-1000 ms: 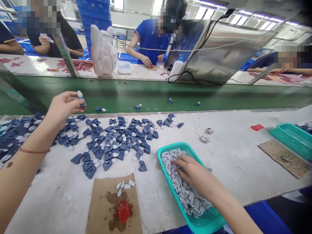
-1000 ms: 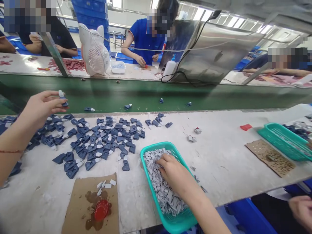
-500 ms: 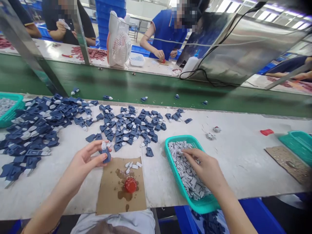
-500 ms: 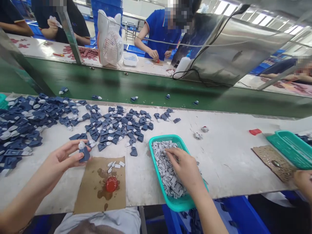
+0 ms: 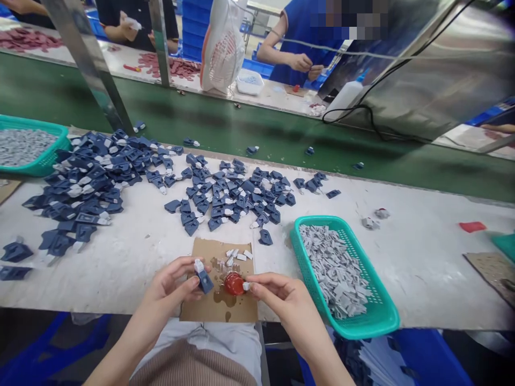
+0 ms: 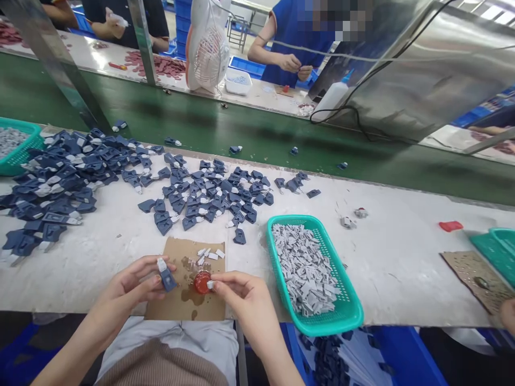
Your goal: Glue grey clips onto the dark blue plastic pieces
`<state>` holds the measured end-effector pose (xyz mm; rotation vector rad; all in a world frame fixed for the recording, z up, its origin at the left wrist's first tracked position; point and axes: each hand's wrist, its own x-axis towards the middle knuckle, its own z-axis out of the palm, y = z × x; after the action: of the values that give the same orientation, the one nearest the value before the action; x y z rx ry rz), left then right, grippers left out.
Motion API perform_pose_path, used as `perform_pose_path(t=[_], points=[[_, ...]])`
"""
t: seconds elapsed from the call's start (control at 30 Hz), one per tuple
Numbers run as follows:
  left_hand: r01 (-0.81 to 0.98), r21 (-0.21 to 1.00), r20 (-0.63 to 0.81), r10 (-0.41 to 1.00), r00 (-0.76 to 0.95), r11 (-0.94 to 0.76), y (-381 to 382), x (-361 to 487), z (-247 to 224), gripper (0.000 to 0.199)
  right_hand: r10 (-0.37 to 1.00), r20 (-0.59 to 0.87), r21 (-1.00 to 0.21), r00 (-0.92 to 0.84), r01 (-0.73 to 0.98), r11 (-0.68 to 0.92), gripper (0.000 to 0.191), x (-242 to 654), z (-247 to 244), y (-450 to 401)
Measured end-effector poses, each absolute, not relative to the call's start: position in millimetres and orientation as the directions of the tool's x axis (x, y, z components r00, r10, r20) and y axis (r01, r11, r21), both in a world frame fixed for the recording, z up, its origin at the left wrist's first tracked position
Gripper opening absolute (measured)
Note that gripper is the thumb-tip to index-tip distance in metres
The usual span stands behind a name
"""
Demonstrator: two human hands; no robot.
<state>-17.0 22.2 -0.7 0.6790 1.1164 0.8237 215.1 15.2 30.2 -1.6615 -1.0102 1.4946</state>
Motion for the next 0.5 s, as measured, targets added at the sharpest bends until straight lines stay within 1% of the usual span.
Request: perform_pose_path(t=[0.2, 0.4, 0.5], points=[[-0.32, 0.824, -0.448, 0.883, 0.138, 0.468, 13, -10, -3, 0.024, 0.865, -0.499, -0.863, 0.041, 0.06, -0.501, 0.023, 214, 24, 18], [-0.327, 0.901, -0.252, 0.958, 0.14, 0.285, 10, -7, -16, 0.009, 0.85, -0.523, -0.847, 0.058, 0.078, -0.527, 0.025, 214, 22, 20], [-0.325, 0.918, -0.195, 0.973, 0.123, 0.225, 9, -4, -18, 0.005, 0.85, -0.524, -0.847, 0.05, 0.076, -0.527, 0.025, 216, 23, 20]])
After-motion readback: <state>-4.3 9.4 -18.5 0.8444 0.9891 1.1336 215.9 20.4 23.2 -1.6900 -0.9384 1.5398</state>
